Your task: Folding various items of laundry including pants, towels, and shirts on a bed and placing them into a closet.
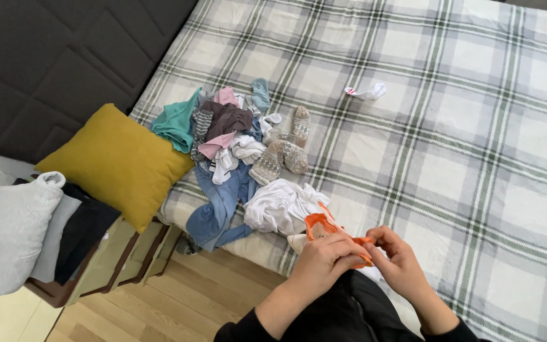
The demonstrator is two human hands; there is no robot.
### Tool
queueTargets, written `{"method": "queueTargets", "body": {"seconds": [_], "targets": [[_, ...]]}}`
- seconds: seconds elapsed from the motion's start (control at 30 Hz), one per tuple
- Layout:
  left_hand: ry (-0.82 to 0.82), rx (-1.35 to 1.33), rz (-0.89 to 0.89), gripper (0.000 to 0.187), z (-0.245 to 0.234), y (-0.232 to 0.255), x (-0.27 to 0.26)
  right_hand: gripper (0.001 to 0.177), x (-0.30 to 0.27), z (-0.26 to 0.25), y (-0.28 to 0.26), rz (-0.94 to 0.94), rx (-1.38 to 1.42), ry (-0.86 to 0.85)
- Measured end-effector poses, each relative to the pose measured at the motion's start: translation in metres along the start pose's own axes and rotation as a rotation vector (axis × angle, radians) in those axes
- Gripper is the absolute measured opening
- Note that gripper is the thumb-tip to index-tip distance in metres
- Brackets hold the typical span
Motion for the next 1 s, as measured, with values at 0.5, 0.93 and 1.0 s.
{"method": "queueTargets", "body": {"seconds": [0.5, 0.93, 1.0], "targets": [[0.104, 0.126, -0.205, 0.010, -0.003, 0.000, 0.001, 0.026, -0.013, 0.016, -0.054, -0.021, -0.153, -0.095], [-0.393, 0.685, -0.099, 0.018, -0.047, -0.093, -0.022, 0.009, -0.009, -0.090, -0.005, -0.114, -0.229, 0.483], [-0.237, 0.862, 0.058, 0.018, -0.066, -0.086, -0.024, 0.009, -0.009, -0.101, -0.002, -0.018, -0.464, 0.477]]}}
Point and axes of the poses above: each hand's wrist, its own x-axis towards the middle knuckle, its own z-axis out of the palm, y = z × x, the point moved 3 cm from there along x, towards the middle knuckle, and after that the axes turned 3 degrees about y, right-handed, at the moved point
